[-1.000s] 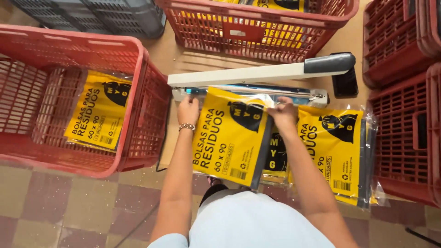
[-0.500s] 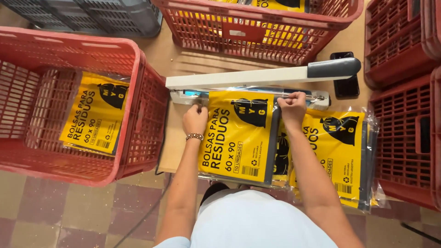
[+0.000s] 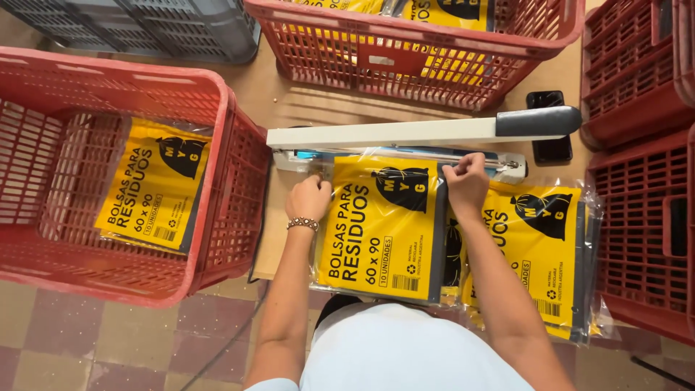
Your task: Sealing the open ends of plastic bag packages using a manual heat sealer and sorting them into different plastic crates.
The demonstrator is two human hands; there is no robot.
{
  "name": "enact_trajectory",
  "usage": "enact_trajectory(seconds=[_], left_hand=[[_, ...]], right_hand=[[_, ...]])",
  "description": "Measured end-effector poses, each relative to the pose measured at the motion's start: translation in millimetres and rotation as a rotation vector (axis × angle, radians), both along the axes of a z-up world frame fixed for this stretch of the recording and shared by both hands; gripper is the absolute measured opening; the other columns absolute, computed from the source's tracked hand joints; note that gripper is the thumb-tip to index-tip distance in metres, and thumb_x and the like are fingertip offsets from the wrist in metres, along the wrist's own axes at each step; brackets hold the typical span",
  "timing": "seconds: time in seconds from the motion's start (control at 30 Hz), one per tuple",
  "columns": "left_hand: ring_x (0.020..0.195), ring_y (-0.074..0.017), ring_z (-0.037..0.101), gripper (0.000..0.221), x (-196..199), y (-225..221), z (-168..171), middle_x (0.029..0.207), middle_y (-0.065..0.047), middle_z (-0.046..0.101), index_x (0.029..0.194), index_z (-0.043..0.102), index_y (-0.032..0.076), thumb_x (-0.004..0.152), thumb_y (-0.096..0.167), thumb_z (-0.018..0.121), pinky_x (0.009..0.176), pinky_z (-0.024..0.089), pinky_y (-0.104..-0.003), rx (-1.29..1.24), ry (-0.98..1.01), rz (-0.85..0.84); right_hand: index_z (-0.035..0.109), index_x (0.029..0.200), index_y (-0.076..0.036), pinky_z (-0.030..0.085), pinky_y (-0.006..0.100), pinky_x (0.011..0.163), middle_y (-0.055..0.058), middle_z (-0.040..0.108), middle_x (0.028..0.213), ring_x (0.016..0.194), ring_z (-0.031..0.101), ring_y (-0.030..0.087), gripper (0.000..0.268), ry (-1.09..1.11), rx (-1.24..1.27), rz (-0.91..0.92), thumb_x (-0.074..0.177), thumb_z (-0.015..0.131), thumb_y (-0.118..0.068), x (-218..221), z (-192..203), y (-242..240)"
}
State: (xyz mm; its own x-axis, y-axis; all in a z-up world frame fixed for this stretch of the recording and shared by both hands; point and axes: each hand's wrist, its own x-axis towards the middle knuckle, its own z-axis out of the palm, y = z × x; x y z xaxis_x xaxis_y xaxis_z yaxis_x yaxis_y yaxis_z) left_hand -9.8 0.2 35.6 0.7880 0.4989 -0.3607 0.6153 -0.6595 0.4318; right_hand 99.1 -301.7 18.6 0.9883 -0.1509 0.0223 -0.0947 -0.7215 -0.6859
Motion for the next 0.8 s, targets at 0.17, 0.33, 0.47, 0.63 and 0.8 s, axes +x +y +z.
enact_trajectory(seconds=[0.17,0.33,0.47,0.63,0.8], left_hand=[[0.097,-0.042,0.071,0.045,14,7,6,0.09,-0.022,0.073,0.095,0.073,0.009,0.09,0.046,0.048,0.084,0.056,-0.052,0.031,-0.026,0.045],[0.099,-0.0431,0.07,0.049,18,5,-22,0.094,-0.021,0.074,0.101,0.075,0.012,0.091,0.052,0.049,0.086,0.055,-0.051,-0.038,-0.032,0.127],[0.103,-0.0448,0.068,0.044,28,4,-15,0.097,-0.024,0.073,0.104,0.075,0.007,0.092,0.043,0.054,0.089,0.054,-0.053,-0.081,-0.091,0.144],[0.098,-0.0423,0.069,0.041,23,10,-29,0.091,-0.019,0.074,0.096,0.074,0.01,0.091,0.046,0.055,0.086,0.055,-0.053,-0.059,-0.114,0.132],[0.092,-0.0376,0.071,0.035,17,10,-26,0.082,-0.011,0.074,0.088,0.07,0.013,0.091,0.045,0.055,0.081,0.056,-0.051,-0.063,-0.191,0.121]], right_hand=[[0.058,0.094,-0.02,0.055,0.036,0.068,-0.003,0.066,0.07,0.072,0.07,0.022,0.028,-0.24,-0.316,0.076,0.083,0.081,-0.032,-12,33,7],[0.06,0.079,-0.021,0.049,0.033,0.057,-0.003,0.048,0.064,0.057,0.057,0.021,0.02,-1.024,-0.422,0.584,0.091,0.071,-0.033,26,107,41],[0.066,0.103,-0.014,0.051,0.037,0.077,0.005,0.062,0.088,0.086,0.065,0.025,0.039,-0.606,-0.649,0.737,0.097,0.06,-0.052,85,138,72],[0.068,0.098,-0.009,0.05,0.05,0.087,0.016,0.07,0.092,0.097,0.068,0.038,0.053,0.04,-0.576,0.794,0.097,0.048,-0.058,83,110,71],[0.071,0.103,-0.01,0.049,0.052,0.092,0.019,0.074,0.1,0.106,0.067,0.041,0.065,0.214,-0.465,0.713,0.092,0.046,-0.07,84,82,64]])
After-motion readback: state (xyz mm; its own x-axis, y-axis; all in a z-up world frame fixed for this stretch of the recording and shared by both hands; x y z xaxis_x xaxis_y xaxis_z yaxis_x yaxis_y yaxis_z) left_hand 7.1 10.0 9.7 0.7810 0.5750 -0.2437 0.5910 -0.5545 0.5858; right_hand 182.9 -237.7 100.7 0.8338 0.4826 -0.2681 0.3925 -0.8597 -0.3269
